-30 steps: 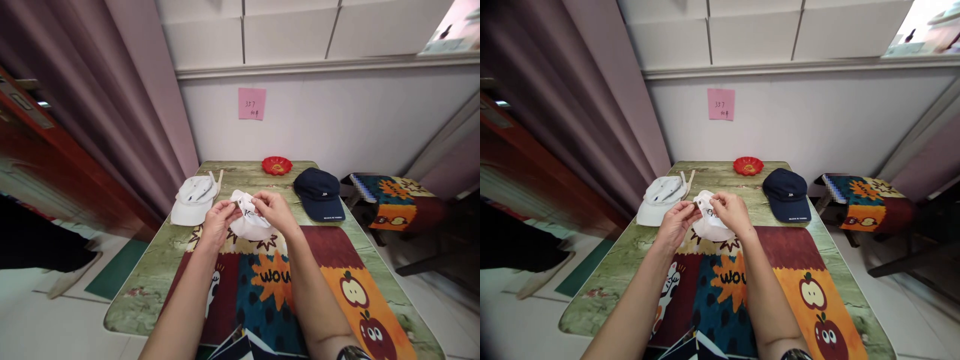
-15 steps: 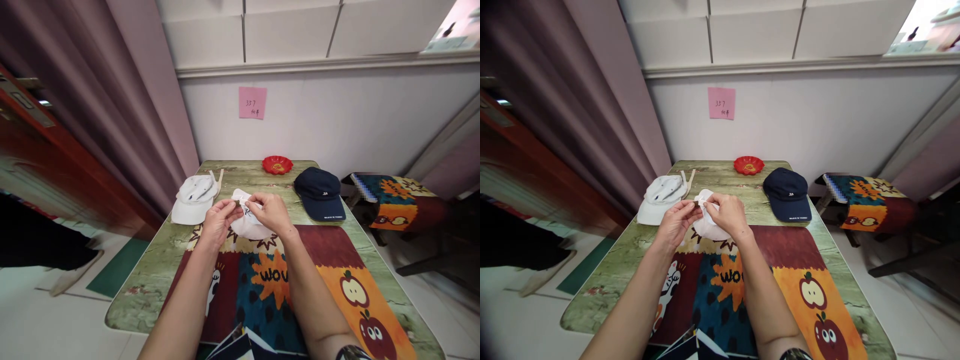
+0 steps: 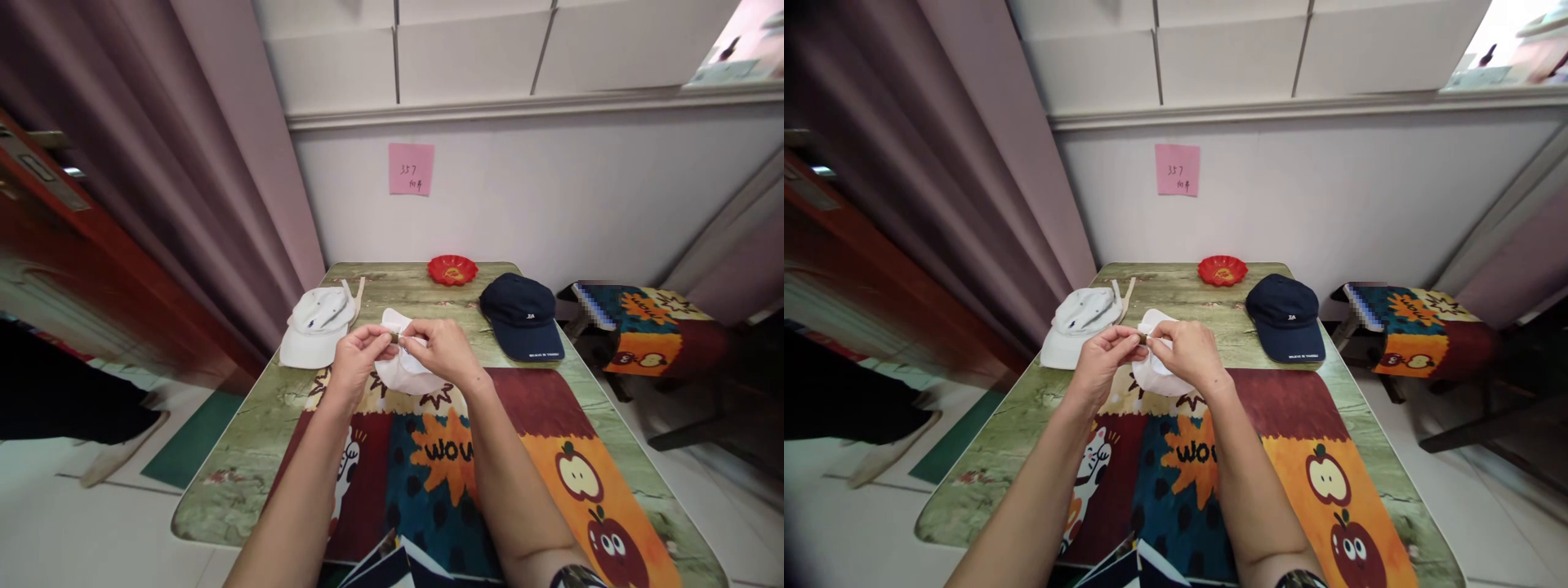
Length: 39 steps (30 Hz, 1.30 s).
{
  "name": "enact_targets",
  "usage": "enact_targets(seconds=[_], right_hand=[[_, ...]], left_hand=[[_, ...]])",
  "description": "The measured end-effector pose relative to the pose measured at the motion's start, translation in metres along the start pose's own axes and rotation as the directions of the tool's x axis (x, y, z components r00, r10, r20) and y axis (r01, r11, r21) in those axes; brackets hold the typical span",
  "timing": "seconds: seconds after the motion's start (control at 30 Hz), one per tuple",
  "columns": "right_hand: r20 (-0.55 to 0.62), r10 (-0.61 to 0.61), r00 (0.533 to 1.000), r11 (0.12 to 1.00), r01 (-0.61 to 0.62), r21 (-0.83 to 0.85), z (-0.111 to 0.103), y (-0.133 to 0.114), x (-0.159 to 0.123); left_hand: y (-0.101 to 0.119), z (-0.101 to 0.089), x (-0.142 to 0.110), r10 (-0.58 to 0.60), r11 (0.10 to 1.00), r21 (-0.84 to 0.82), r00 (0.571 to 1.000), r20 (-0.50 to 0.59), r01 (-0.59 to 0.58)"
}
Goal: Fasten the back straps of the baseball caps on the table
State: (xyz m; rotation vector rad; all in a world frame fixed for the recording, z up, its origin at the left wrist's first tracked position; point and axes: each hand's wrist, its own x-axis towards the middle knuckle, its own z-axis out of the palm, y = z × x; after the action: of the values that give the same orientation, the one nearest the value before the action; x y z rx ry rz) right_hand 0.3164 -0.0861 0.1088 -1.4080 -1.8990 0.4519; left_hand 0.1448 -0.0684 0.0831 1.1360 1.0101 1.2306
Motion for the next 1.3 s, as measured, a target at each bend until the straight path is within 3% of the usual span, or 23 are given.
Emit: enact_targets(seconds=[0.2, 0.33, 0.73, 0.97, 1.03, 1.07, 1.13, 1.2, 1.23, 1.3], right_hand=[[0.014, 0.028, 0.999, 0.998, -0.029, 0.059, -0.002, 0.002, 0.000], [0.082, 0.047, 0.995, 0.990, -0.057, 0.127, -0.007, 0.010, -0.001], [0.070, 0.029, 0.997, 0.983, -0.041, 0.177, 0.002, 0.017, 0.003], [0.085, -0.007, 0.996, 0.976, -0.012, 0.219, 0.004, 0.018, 0.002], [0.008, 0.018, 1.000, 0.965, -0.019, 0.261, 0.000, 0.023, 0.003], [-0.083, 0.057, 0.995, 0.958, -0.031, 0.285, -0.003, 0.026, 0.003], [-0.307, 0.168, 0.937, 0.938, -0.056, 0.342, -0.009, 0.033, 0.003], [-0.425, 0.247, 0.871, 0.916, -0.067, 0.394, -0.014, 0.040, 0.003], [-0.412, 0.254, 0.875, 0.909, -0.071, 0.410, -0.015, 0.042, 0.003], [-0.265, 0.212, 0.941, 0.910, -0.091, 0.406, -0.014, 0.043, 0.002]], left_hand=[[0.000, -0.001, 0.004, -0.051, 0.998, -0.037, 0.998, -0.029, 0.050], [0.002, -0.006, 0.008, -0.043, 0.999, -0.024, 0.997, -0.063, 0.041], [0.001, -0.003, 0.004, -0.120, 0.992, -0.038, 0.992, 0.048, 0.122], [-0.005, -0.003, 0.006, -0.123, 0.992, -0.034, 0.992, 0.021, 0.124], [-0.006, -0.006, 0.008, -0.109, 0.993, -0.045, 0.994, -0.021, 0.108], [-0.006, -0.008, 0.010, -0.104, 0.994, -0.048, 0.994, -0.044, 0.101], [-0.007, -0.013, 0.013, -0.102, 0.994, -0.051, 0.991, -0.088, 0.098], [-0.006, -0.015, 0.016, -0.104, 0.994, -0.049, 0.987, -0.124, 0.099], [-0.006, -0.016, 0.017, -0.102, 0.994, -0.046, 0.985, -0.136, 0.097], [-0.006, -0.014, 0.019, -0.092, 0.995, -0.042, 0.985, -0.144, 0.087]])
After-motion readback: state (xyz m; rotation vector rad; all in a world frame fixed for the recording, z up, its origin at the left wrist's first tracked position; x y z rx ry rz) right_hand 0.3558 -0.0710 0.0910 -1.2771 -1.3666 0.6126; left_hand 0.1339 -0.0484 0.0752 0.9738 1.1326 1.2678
